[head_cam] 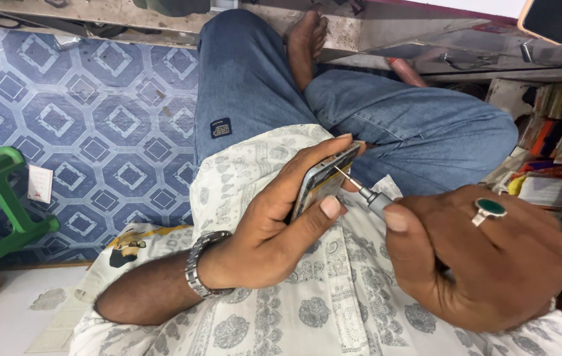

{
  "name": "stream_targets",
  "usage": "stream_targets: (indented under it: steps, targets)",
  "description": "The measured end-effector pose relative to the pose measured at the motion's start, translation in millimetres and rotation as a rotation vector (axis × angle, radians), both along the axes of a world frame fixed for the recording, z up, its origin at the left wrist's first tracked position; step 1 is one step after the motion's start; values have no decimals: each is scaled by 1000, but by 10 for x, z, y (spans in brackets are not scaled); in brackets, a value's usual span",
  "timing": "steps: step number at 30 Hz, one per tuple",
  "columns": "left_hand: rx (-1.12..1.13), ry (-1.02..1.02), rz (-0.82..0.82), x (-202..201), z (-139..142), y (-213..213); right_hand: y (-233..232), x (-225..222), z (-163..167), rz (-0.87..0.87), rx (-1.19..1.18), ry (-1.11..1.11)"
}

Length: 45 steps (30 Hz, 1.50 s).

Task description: The person sits holding a smartphone with its back cover removed and uses a screwdriver to unscrew and pry at the phone's internal components, working around the battery and frame. They turn the phone over, remove a small part, and press the screen assembly with their hands.

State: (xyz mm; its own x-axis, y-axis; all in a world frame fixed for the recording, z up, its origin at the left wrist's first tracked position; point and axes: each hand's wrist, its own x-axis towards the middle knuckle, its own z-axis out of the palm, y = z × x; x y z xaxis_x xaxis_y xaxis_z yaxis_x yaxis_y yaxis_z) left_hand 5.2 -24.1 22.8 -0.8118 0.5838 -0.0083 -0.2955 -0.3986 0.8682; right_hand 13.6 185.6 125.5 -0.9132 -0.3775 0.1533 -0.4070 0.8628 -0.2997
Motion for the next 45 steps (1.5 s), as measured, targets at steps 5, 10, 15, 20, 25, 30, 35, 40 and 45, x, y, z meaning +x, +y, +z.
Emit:
stream_targets:
  steps: [5, 10, 15, 20, 25, 30, 35, 40, 45]
  targets:
    - [-35, -13, -15, 6, -32, 19, 44, -120, 41, 141, -31, -94]
    - [-25, 16, -26, -8, -13, 30, 84, -245, 123, 191, -62, -100]
    - [-37, -21, -51, -17, 17, 32, 151, -291, 156, 140, 13, -156]
    - [-42, 26, -46, -22, 17, 54, 121, -244, 141, 118, -104, -92]
    - [-21, 13, -40, -21, 16, 68, 170, -254, 150, 210, -107, -146]
    - [-6, -19, -51, -22, 29, 58, 234, -173, 127, 133, -19, -94]
    - [33, -99, -79, -21, 33, 50, 230, -132, 126, 114, -64, -263]
    - [31, -29, -64, -9, 25, 54, 230, -140, 166, 84, -57, -354]
    - [76, -95, -93, -22, 6, 64, 292, -174, 144, 272, -153, -315]
